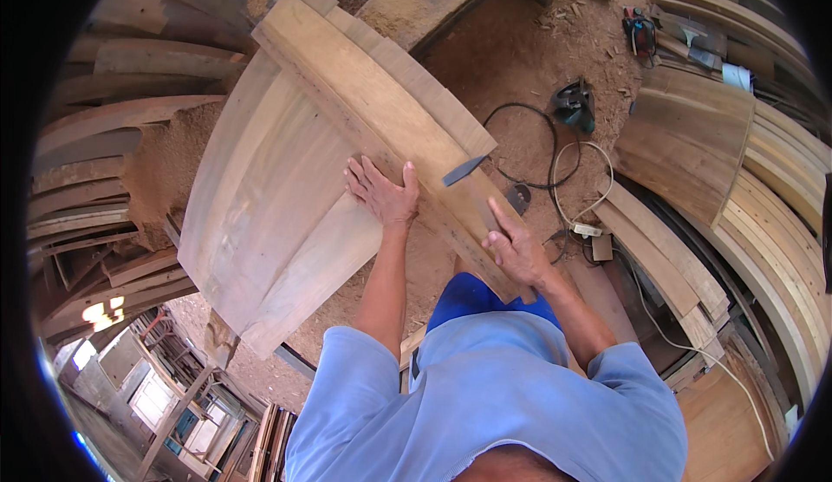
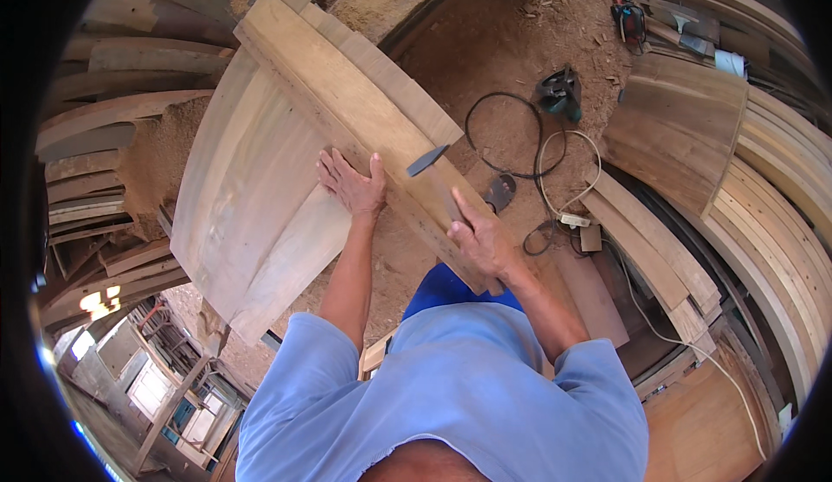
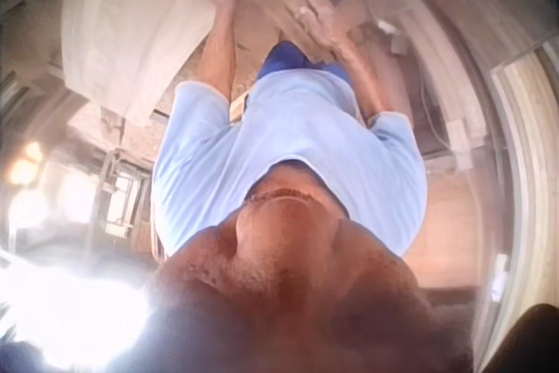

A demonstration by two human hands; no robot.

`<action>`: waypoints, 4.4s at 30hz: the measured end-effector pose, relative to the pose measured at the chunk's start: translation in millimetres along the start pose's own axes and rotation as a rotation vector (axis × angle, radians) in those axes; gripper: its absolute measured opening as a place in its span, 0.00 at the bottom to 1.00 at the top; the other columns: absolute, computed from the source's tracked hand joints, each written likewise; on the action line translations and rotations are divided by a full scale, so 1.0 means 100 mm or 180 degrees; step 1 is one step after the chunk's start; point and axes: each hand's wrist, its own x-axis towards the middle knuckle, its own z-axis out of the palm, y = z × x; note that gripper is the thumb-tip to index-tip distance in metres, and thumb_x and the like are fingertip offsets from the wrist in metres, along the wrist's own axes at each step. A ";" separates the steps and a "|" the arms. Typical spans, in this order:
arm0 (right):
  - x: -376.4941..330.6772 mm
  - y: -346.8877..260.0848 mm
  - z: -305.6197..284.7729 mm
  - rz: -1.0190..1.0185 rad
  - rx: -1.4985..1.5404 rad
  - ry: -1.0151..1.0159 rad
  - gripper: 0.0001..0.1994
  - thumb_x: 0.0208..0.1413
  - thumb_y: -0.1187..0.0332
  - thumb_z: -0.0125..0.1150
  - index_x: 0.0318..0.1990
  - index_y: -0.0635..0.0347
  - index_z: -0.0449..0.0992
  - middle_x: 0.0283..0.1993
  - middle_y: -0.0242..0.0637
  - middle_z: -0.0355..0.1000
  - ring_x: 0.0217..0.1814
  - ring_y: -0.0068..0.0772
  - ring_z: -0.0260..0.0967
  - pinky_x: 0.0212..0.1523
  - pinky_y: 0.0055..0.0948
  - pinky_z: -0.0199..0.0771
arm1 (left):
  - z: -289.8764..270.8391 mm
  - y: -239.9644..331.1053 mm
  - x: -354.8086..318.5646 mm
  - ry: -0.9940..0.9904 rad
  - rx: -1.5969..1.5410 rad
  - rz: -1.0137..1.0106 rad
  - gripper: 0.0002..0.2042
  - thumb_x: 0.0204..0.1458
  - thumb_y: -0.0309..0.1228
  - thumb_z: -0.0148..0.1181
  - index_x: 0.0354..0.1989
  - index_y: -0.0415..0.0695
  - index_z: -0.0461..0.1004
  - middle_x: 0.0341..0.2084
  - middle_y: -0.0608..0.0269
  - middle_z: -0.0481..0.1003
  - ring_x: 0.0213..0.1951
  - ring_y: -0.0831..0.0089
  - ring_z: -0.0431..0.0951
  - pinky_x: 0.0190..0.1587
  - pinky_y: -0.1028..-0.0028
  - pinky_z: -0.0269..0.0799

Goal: The person measures a wooden board with a tape measure, positions another piece of wood over it, and taps the wood using a hammer.

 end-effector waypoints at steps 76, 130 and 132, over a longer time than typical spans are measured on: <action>-0.16 0.18 0.49 -0.1561 -0.1211 0.0498 0.33 0.60 0.72 0.55 0.73 0.64 0.54 0.55 0.56 0.73 0.52 0.60 0.73 0.53 0.46 0.73 | -0.30 -0.19 0.48 -0.1601 0.0305 -0.0252 0.57 0.51 0.64 0.60 0.77 0.43 0.32 0.76 0.37 0.28 0.76 0.40 0.24 0.71 0.37 0.24; -0.10 0.15 0.45 -0.1700 -0.1287 0.0517 0.37 0.53 0.78 0.57 0.73 0.52 0.59 0.37 0.48 0.72 0.36 0.50 0.73 0.35 0.42 0.73 | -0.41 -0.15 0.55 -0.1856 0.0161 -0.0322 0.59 0.49 0.62 0.63 0.77 0.41 0.31 0.74 0.33 0.23 0.74 0.37 0.19 0.70 0.35 0.20; -0.15 0.15 0.44 -0.1533 -0.1911 0.0116 0.37 0.50 0.78 0.60 0.71 0.44 0.63 0.36 0.46 0.69 0.35 0.51 0.71 0.35 0.43 0.72 | -0.40 -0.15 0.56 -0.1859 0.0163 -0.0338 0.59 0.49 0.62 0.63 0.77 0.41 0.31 0.74 0.33 0.23 0.74 0.37 0.19 0.70 0.36 0.20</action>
